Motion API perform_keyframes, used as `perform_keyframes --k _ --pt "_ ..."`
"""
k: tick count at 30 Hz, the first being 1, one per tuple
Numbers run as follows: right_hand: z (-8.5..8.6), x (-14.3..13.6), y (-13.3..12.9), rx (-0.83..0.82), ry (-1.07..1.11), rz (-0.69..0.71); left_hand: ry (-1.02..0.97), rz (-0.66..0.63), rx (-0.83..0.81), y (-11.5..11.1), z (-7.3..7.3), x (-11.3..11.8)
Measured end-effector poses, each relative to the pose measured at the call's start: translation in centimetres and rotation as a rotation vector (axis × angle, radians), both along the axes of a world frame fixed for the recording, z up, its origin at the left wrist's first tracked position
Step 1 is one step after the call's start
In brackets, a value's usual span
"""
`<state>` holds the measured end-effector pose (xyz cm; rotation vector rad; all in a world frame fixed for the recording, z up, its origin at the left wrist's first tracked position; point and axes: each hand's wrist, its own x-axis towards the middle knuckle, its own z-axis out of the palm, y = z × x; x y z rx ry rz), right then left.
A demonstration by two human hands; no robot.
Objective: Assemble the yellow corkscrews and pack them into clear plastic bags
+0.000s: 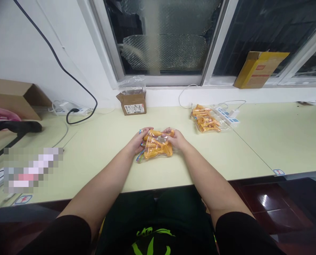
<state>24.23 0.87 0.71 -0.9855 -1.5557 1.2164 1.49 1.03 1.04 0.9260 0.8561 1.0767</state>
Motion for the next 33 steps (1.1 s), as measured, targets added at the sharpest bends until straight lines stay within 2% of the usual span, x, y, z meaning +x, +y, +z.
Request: perform_keyframes --k 4,6,15,17,20,22,24,33 --pt "0.8 0.7 -0.2 -0.009 0.012 0.223 0.08 -0.044 0.075 -0.4 0.0 -0.1" --pt "1.1 0.8 -0.4 -0.006 0.035 0.264 0.122 -0.053 0.096 -0.5 0.1 -0.1" --pt "1.3 1.3 -0.5 -0.076 0.058 0.198 0.111 0.105 0.135 0.0 1.0 -0.7" --pt "1.4 1.4 -0.7 -0.093 0.06 0.186 0.138 0.056 0.123 -0.2 1.3 -1.4" --pt "1.6 1.4 -0.9 -0.108 0.046 0.162 0.234 -0.095 0.127 -0.5 2.0 -2.4" --pt "1.7 1.4 -1.1 -0.112 0.034 0.134 0.33 -0.172 0.175 -0.6 2.3 -2.8" --pt "1.8 1.4 -1.1 -0.121 0.024 0.112 0.424 -0.191 0.248 -0.6 2.4 -2.9" --pt "2.0 1.3 -1.0 -0.123 0.015 0.085 0.737 -0.017 0.58 -0.9 2.7 -2.5"
